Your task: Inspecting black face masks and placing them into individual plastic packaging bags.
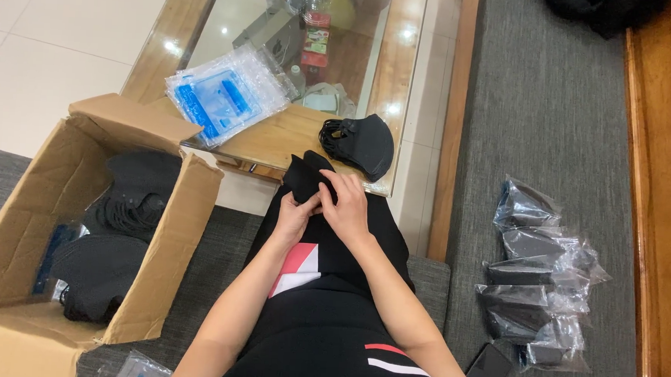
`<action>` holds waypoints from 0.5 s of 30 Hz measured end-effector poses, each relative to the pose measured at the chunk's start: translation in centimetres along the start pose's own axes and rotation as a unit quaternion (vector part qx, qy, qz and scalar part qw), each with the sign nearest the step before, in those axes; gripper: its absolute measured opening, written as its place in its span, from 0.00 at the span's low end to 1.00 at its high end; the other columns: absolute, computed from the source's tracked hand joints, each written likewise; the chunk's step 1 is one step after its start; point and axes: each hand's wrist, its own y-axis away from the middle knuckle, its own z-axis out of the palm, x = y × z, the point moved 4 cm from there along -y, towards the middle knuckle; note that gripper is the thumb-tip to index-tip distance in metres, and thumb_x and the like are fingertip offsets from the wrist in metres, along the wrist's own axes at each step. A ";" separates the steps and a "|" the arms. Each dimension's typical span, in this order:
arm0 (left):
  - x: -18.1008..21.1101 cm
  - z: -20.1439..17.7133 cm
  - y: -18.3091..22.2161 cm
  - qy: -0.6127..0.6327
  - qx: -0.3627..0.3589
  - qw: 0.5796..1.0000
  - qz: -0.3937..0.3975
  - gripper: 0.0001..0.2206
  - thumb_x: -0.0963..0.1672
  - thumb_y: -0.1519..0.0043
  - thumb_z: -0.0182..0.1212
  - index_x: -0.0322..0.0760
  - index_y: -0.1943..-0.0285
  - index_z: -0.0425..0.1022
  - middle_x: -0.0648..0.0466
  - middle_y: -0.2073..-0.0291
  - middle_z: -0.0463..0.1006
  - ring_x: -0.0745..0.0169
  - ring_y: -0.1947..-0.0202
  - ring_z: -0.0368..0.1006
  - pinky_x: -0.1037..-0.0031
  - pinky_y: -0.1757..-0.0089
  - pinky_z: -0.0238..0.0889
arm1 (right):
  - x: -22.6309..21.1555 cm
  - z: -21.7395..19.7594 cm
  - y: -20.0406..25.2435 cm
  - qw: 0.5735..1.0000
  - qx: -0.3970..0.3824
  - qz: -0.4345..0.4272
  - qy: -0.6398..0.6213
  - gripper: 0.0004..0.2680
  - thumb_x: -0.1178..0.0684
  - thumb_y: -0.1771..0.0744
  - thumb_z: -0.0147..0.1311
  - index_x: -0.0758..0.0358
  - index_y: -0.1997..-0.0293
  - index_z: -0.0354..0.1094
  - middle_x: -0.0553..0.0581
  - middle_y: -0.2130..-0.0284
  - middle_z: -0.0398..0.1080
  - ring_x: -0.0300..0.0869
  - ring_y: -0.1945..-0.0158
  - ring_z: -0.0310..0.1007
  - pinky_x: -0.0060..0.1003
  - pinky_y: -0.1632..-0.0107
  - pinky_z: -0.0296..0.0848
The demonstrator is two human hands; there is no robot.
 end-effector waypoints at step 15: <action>-0.4 -0.3 -0.6 0.053 0.014 0.998 -0.010 0.22 0.35 0.46 0.75 0.34 0.42 0.78 0.45 0.50 0.83 0.49 0.53 0.81 0.55 0.53 0.78 | 2.0 0.9 1.6 0.997 -0.004 0.081 0.014 0.05 0.57 0.32 0.56 0.59 0.54 0.75 0.57 0.72 0.76 0.49 0.64 0.77 0.40 0.61 0.77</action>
